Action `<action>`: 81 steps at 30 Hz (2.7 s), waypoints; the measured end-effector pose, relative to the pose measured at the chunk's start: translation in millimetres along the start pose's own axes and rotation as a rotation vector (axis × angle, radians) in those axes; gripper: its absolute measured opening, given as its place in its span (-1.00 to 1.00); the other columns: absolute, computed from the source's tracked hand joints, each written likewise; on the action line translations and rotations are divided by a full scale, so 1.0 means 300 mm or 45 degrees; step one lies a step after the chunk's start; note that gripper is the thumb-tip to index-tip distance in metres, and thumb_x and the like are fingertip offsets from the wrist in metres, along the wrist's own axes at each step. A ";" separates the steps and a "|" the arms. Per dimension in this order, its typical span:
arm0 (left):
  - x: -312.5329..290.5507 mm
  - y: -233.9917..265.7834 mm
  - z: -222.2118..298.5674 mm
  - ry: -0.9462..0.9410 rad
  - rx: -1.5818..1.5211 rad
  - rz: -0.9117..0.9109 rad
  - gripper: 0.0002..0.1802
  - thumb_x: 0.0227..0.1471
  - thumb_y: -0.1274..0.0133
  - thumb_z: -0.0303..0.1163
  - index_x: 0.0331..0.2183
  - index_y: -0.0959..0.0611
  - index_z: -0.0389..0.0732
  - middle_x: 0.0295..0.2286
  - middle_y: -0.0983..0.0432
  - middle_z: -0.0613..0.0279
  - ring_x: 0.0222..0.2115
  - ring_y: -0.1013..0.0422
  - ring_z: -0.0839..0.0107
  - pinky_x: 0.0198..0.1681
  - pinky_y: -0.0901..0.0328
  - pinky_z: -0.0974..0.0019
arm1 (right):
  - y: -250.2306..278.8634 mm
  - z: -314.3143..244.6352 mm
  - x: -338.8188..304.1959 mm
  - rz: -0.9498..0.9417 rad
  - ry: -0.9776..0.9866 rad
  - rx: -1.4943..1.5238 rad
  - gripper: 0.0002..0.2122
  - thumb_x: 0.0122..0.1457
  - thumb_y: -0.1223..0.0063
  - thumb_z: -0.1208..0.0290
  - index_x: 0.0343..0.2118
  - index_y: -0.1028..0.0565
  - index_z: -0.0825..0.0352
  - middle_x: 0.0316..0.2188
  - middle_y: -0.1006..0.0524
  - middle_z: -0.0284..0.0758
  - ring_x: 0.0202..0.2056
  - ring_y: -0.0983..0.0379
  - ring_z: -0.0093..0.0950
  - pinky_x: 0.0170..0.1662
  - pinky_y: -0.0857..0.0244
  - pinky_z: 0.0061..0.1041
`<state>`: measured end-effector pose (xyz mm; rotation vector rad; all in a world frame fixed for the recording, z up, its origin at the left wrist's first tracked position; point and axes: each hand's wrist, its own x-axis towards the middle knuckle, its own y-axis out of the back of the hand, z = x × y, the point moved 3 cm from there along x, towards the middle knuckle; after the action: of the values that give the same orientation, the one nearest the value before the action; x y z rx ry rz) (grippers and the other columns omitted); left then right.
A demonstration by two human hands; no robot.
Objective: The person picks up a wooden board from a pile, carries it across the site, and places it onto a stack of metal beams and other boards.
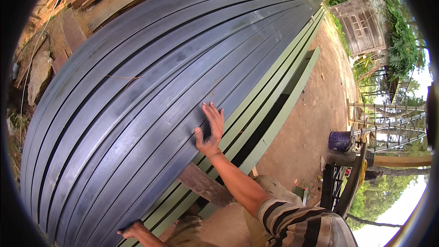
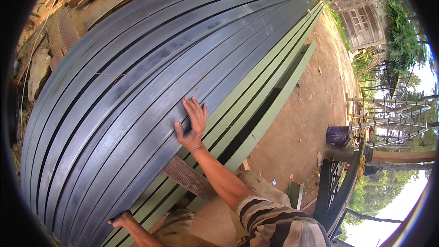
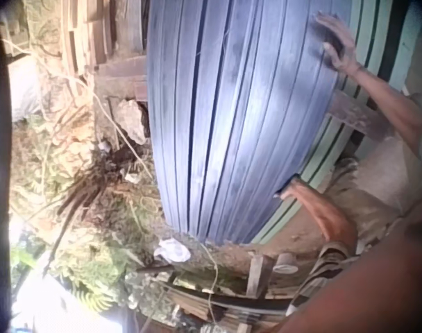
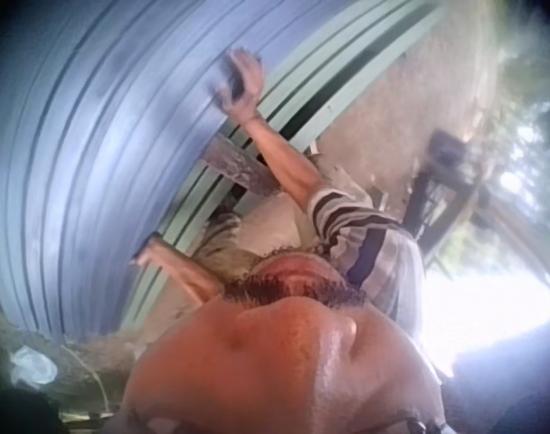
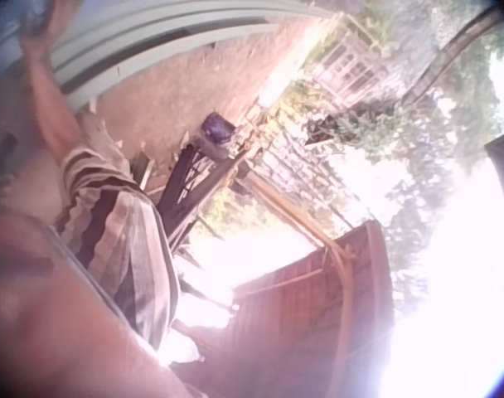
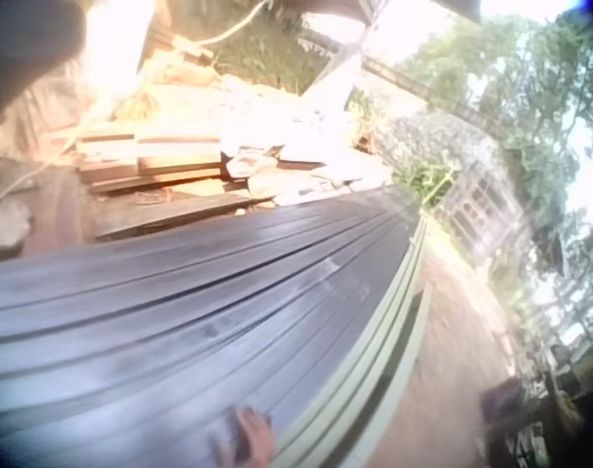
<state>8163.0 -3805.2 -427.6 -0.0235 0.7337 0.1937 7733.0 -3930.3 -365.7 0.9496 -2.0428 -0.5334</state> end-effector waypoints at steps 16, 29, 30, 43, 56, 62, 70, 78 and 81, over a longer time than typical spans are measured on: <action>0.024 -0.037 -0.035 0.014 -0.026 -0.022 -0.23 0.20 0.26 0.13 0.20 -0.40 -0.27 0.22 -0.27 0.04 0.17 -0.26 0.00 0.23 -0.17 -0.15 | -0.062 0.027 -0.001 -0.021 -0.013 -0.034 -0.43 0.20 -0.01 -0.02 0.09 -0.46 0.40 0.09 -0.48 -0.14 0.23 -0.29 -0.09 0.32 0.19 0.16; -0.197 -0.365 0.237 -1.570 1.069 -0.288 -0.40 0.24 0.02 -0.19 0.20 -0.32 -0.26 0.15 -0.27 -0.13 0.18 -0.19 -0.07 0.22 -0.11 0.02 | -0.119 -0.017 0.041 -0.473 -0.135 -0.627 -0.51 0.35 0.23 0.08 0.25 -0.31 0.23 0.33 -0.19 -0.24 0.39 0.06 -0.17 0.37 0.36 0.14; -0.275 -0.532 0.230 -1.706 1.062 -0.587 -0.43 0.23 0.01 -0.24 0.19 -0.34 -0.27 0.13 -0.31 -0.11 0.16 -0.21 -0.06 0.22 -0.12 0.04 | -0.114 -0.027 0.038 -0.488 -0.137 -0.628 -0.51 0.35 0.24 0.08 0.25 -0.31 0.23 0.33 -0.17 -0.24 0.39 0.07 -0.17 0.37 0.36 0.14; -0.449 -1.694 -0.071 -2.467 1.880 -1.207 -0.25 0.20 0.21 0.25 0.09 -0.48 -0.20 0.07 -0.43 -0.03 0.14 -0.31 0.03 0.21 -0.17 0.03 | -0.111 0.026 0.043 -0.470 -0.116 -0.617 -0.50 0.34 0.21 0.04 0.24 -0.33 0.21 0.32 -0.20 -0.24 0.37 0.01 -0.15 0.36 0.37 0.15; -0.415 -1.468 -0.030 -2.355 1.887 -1.156 -0.32 0.16 0.12 0.22 -0.19 -0.61 -0.29 -0.15 -0.55 -0.24 -0.09 -0.47 -0.14 -0.01 -0.34 -0.04 | -0.101 0.016 -0.026 -0.052 -0.006 -0.087 -0.26 0.29 0.12 -0.07 0.33 -0.07 0.44 0.33 -0.12 0.00 0.36 0.02 -0.02 0.35 0.23 0.13; -0.365 -1.377 -0.058 -2.508 1.905 -1.064 -0.25 0.17 0.25 0.30 -0.05 -0.56 -0.19 0.02 -0.49 0.03 0.11 -0.34 0.05 0.15 -0.18 -0.16 | 0.059 -0.016 -0.144 -0.073 -0.122 0.069 -0.32 0.31 0.04 0.14 0.33 -0.06 0.49 0.32 -0.08 0.12 0.35 0.05 0.08 0.37 0.18 0.02; -0.328 -1.119 -0.039 -2.569 1.787 -0.883 -0.31 0.24 0.24 0.23 0.00 -0.54 -0.18 0.03 -0.48 0.05 0.08 -0.37 0.07 0.12 -0.20 -0.15 | 0.343 0.000 -0.491 -0.368 -0.630 0.039 -0.39 0.39 0.12 0.22 0.35 0.00 0.42 0.32 -0.08 0.02 0.34 -0.02 -0.08 0.37 0.09 -0.20; -0.447 -0.900 -0.088 -2.389 1.972 -0.973 -0.40 0.27 0.21 0.13 -0.03 -0.56 -0.20 -0.05 -0.51 0.05 0.04 -0.38 0.10 0.06 -0.24 -0.10 | 0.392 -0.031 -0.342 -0.362 -0.559 0.006 -0.40 0.37 0.08 0.25 0.36 -0.01 0.35 0.31 -0.09 0.01 0.33 -0.04 -0.07 0.35 0.03 -0.19; -0.450 -0.834 -0.070 -2.466 1.730 -0.942 -0.44 0.27 0.20 0.10 -0.13 -0.57 -0.20 -0.13 -0.53 0.09 -0.01 -0.39 0.13 0.01 -0.25 -0.07 | 0.343 -0.057 -0.282 -0.395 -0.602 0.071 -0.39 0.36 0.09 0.28 0.38 0.03 0.31 0.33 -0.04 -0.01 0.35 0.02 -0.06 0.37 0.05 -0.19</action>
<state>8097.1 -4075.3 -364.6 1.0351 -1.2149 -0.9473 7735.2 -3800.4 -331.0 1.2785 -2.3432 -0.9439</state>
